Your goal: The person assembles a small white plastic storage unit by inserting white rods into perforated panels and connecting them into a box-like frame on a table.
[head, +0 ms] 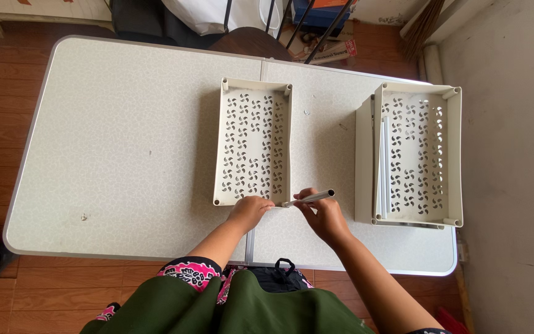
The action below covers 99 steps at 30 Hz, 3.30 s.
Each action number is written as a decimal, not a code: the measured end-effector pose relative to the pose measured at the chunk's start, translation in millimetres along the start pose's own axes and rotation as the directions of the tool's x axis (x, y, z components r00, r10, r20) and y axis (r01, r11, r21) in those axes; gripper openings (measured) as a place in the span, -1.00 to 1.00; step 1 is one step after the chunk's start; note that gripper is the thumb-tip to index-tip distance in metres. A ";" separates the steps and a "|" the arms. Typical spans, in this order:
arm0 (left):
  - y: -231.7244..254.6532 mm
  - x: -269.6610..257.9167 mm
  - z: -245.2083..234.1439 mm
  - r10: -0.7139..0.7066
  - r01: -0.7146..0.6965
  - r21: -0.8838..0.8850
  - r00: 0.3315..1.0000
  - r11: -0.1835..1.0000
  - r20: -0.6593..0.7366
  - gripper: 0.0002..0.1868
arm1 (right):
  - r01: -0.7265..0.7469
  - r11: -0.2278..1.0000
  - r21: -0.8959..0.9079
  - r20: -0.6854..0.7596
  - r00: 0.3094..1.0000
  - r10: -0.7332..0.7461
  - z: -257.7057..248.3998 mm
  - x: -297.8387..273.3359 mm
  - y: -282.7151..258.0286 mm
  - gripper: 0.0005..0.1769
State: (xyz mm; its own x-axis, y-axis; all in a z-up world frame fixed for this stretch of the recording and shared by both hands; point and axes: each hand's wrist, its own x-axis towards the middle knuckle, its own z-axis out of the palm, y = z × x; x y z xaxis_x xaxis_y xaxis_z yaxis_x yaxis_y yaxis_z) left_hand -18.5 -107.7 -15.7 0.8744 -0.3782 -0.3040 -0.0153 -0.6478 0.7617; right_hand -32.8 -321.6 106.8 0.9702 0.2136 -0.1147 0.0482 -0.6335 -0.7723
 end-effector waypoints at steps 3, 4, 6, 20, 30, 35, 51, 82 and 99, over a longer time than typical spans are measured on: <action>2.4 -1.6 -0.6 -0.007 0.007 0.016 1.000 1.000 0.006 -0.76 | -0.042 0.998 -0.054 0.051 0.998 0.045 -2.5 -1.0 0.0 -0.83; 3.6 -2.4 -0.9 0.001 -0.001 0.034 1.000 0.999 0.004 -0.76 | -0.066 0.994 -0.084 0.071 0.995 0.072 -3.3 -1.0 0.6 -0.83; 5.9 -4.8 -2.2 0.011 -0.011 0.055 1.000 0.998 0.002 -0.76 | -0.025 0.996 -0.081 0.086 0.996 0.032 -4.5 -0.6 1.6 -0.83; 13.2 -4.3 -10.8 -0.007 0.007 0.027 1.000 1.000 0.012 -0.77 | 0.147 0.982 -0.123 0.103 0.985 -0.135 8.2 8.0 12.0 -0.83; -7.6 2.7 6.1 0.058 -0.058 0.110 0.998 0.992 0.003 -0.74 | -0.001 0.993 -0.116 0.039 0.999 0.005 12.3 -7.0 16.8 -0.79; -7.1 1.3 4.2 0.019 -0.025 0.120 0.998 0.993 0.053 -0.59 | 0.002 0.997 -0.083 0.036 0.999 0.001 15.5 -11.3 14.4 -0.81; -2.5 -1.0 2.3 0.079 -0.076 0.091 0.997 0.993 -0.023 -0.63 | 0.038 0.985 -0.167 0.021 0.999 -0.035 18.5 -3.3 18.7 -0.82; -12.7 1.1 10.6 0.097 -0.093 0.167 0.995 0.982 -0.012 -0.52 | 0.036 0.857 0.514 -0.193 0.978 0.075 28.6 8.5 11.1 -0.37; -14.5 0.9 5.2 0.126 -0.127 0.103 0.992 0.987 0.009 -0.60 | 0.321 0.935 0.150 -0.264 0.924 -0.275 6.9 -3.3 -5.3 -0.39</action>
State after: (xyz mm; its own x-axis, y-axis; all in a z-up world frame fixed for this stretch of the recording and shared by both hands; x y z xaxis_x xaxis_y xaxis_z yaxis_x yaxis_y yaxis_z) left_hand -20.0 -102.2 -29.9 0.8611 -0.4629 -0.2103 -0.1760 -0.6594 0.7309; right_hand -37.9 -313.8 107.0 0.9465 0.1749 0.2713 0.3206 -0.4121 -0.8528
